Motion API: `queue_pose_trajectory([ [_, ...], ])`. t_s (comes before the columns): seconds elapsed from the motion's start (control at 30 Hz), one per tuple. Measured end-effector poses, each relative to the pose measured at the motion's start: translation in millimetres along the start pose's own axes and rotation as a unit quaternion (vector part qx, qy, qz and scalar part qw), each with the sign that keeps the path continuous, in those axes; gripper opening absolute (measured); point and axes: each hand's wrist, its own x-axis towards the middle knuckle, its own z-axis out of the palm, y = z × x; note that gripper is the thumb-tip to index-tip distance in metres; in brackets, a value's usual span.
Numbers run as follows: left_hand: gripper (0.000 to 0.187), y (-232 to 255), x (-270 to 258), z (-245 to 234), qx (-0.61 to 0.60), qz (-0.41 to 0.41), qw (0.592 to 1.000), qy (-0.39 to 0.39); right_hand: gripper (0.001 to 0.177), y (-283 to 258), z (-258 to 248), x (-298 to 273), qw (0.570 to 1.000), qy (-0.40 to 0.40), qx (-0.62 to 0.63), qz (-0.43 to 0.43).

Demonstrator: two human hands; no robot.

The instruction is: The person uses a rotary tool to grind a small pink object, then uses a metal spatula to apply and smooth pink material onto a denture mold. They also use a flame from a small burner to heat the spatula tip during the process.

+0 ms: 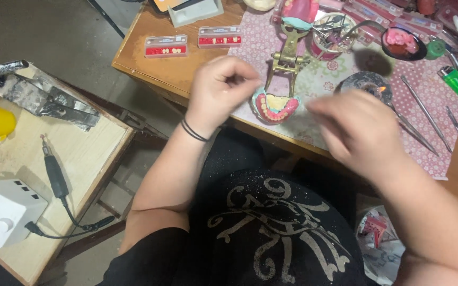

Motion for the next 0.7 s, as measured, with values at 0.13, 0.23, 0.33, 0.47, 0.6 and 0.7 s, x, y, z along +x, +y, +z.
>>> queue_pose_trajectory([
  [0.13,0.014,27,1,16,-0.096,-0.042,0.992,-0.073,0.032,13,9,34,0.999,-0.048,-0.002,0.022],
  [0.23,0.032,32,5,22,-0.167,-0.079,0.979,-0.091,0.023,23,15,38,0.997,-0.045,0.060,0.004],
  [0.33,0.037,29,9,24,-0.155,-0.070,0.980,-0.099,0.024,32,19,33,0.995,-0.048,0.085,-0.015],
  [0.47,0.038,24,10,29,-0.139,-0.061,0.984,-0.097,0.017,33,22,29,0.997,-0.039,0.068,0.006],
  [0.6,0.025,17,6,27,-0.080,-0.011,0.992,-0.096,0.007,36,25,25,0.997,-0.057,0.038,0.023],
  [0.7,0.022,-17,-1,24,0.047,0.095,0.994,-0.042,0.010,32,16,29,0.984,-0.123,0.099,0.077],
])
